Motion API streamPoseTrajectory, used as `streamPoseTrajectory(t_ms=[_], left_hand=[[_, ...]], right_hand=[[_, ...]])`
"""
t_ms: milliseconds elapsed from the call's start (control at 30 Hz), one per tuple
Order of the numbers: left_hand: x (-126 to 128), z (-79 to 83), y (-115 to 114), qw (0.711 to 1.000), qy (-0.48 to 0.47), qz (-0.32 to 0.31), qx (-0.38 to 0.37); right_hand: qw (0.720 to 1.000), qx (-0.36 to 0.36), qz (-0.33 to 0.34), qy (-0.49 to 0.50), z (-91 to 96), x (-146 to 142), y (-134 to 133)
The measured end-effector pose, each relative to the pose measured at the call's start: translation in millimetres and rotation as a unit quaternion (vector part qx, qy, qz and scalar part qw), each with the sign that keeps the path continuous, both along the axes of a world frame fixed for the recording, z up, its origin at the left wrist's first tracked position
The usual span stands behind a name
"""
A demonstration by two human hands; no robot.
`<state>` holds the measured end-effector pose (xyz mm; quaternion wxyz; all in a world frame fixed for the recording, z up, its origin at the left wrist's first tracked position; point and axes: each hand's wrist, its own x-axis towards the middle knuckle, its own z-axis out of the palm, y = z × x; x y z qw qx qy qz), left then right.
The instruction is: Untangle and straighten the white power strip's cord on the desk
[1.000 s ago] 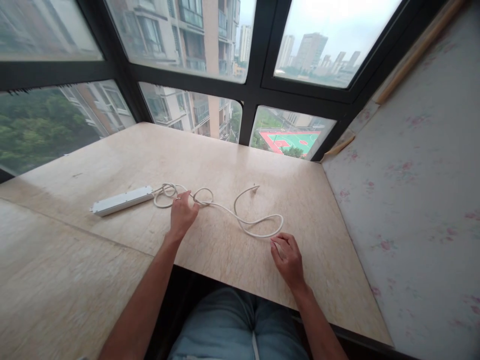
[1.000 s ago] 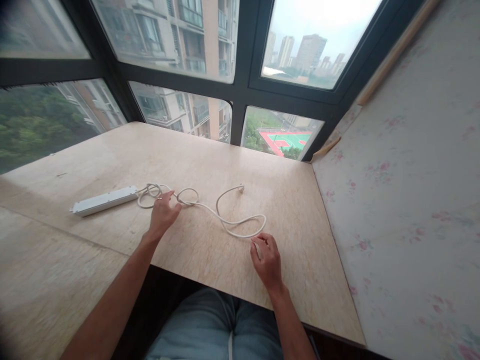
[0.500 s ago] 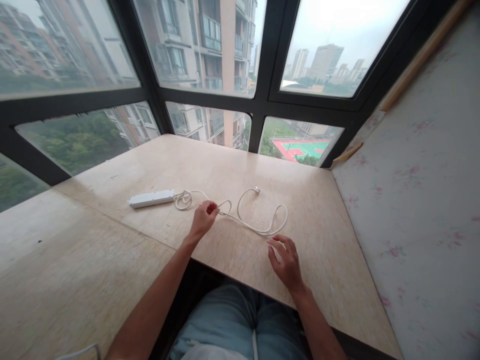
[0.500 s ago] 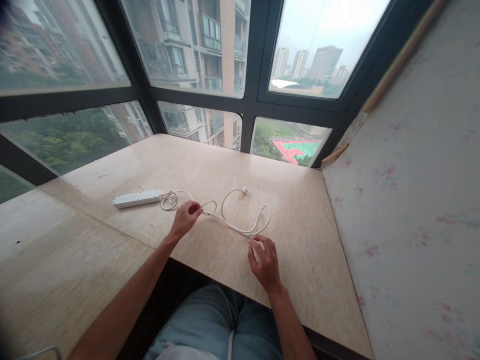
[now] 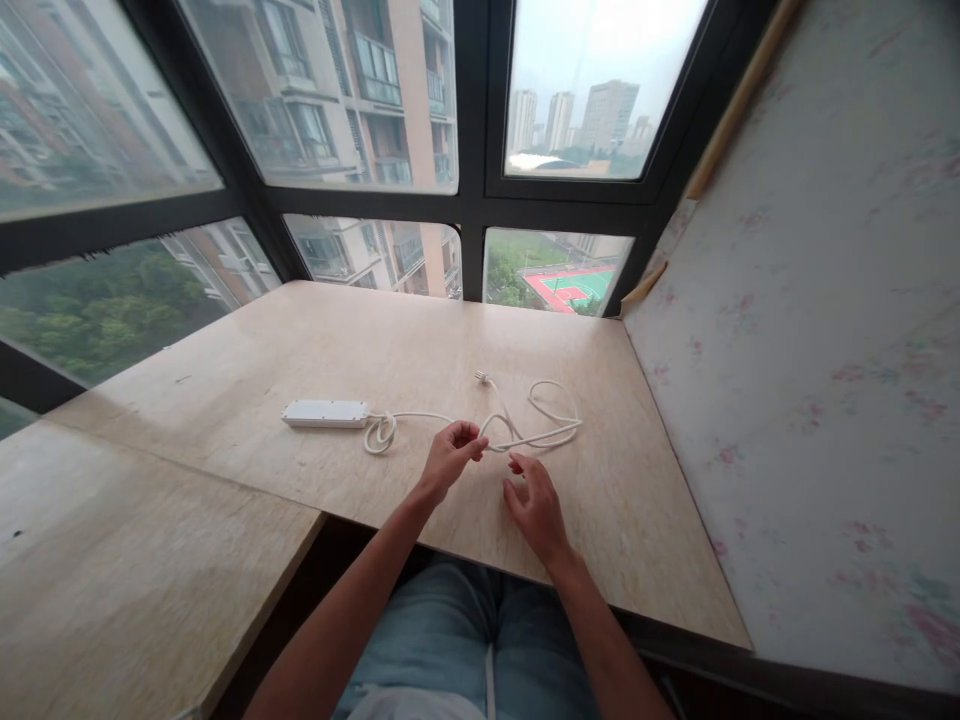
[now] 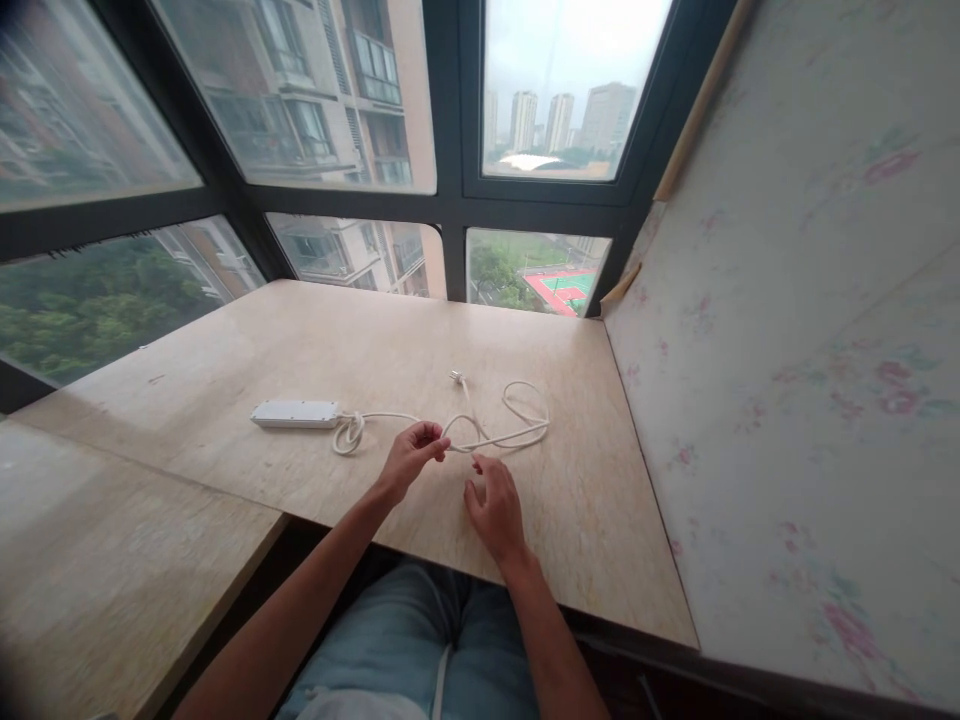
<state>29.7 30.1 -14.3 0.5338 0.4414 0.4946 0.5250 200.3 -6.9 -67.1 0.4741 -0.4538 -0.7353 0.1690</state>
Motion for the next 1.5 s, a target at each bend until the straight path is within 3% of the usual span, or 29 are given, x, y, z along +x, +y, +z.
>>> streamPoseTrajectory(t_ms=[167, 367, 567, 733, 833, 1000, 1200, 1367, 1500], left_hand=[[17, -5.3, -2, 0.997, -0.048, -0.062, -0.026], [14, -13.9, 8, 0.990, -0.068, -0.120, -0.013], [14, -18.0, 22, 0.977, -0.160, -0.131, -0.046], [19, -16.1, 31, 0.974, -0.183, -0.121, -0.058], [22, -15.8, 32, 0.987, -0.111, -0.110, -0.036], [26, -13.8, 34, 0.991, 0.121, -0.050, 0.014], [16, -1.7, 33, 0.992, 0.086, -0.084, 0.045], [10, 6.5, 24, 0.956, 0.236, -0.083, 0.155], [15, 12.6, 21, 0.937, 0.277, -0.026, 0.213]], right_hand=[[0.983, -0.120, -0.056, 0.126, -4.7, 4, 9], [0.925, -0.147, -0.106, 0.334, 1.6, 25, 28], [0.903, -0.188, -0.033, 0.385, 27.6, 51, 52], [0.900, -0.194, 0.006, 0.391, 44.3, 49, 66], [0.903, -0.201, -0.015, 0.381, 48.5, 44, 74], [0.899, -0.215, -0.040, 0.379, 48.4, 37, 86], [0.890, -0.223, -0.069, 0.393, 46.0, 38, 92], [0.881, -0.293, -0.031, 0.369, 35.9, 44, 88], [0.869, -0.321, 0.017, 0.375, 24.4, 41, 81]])
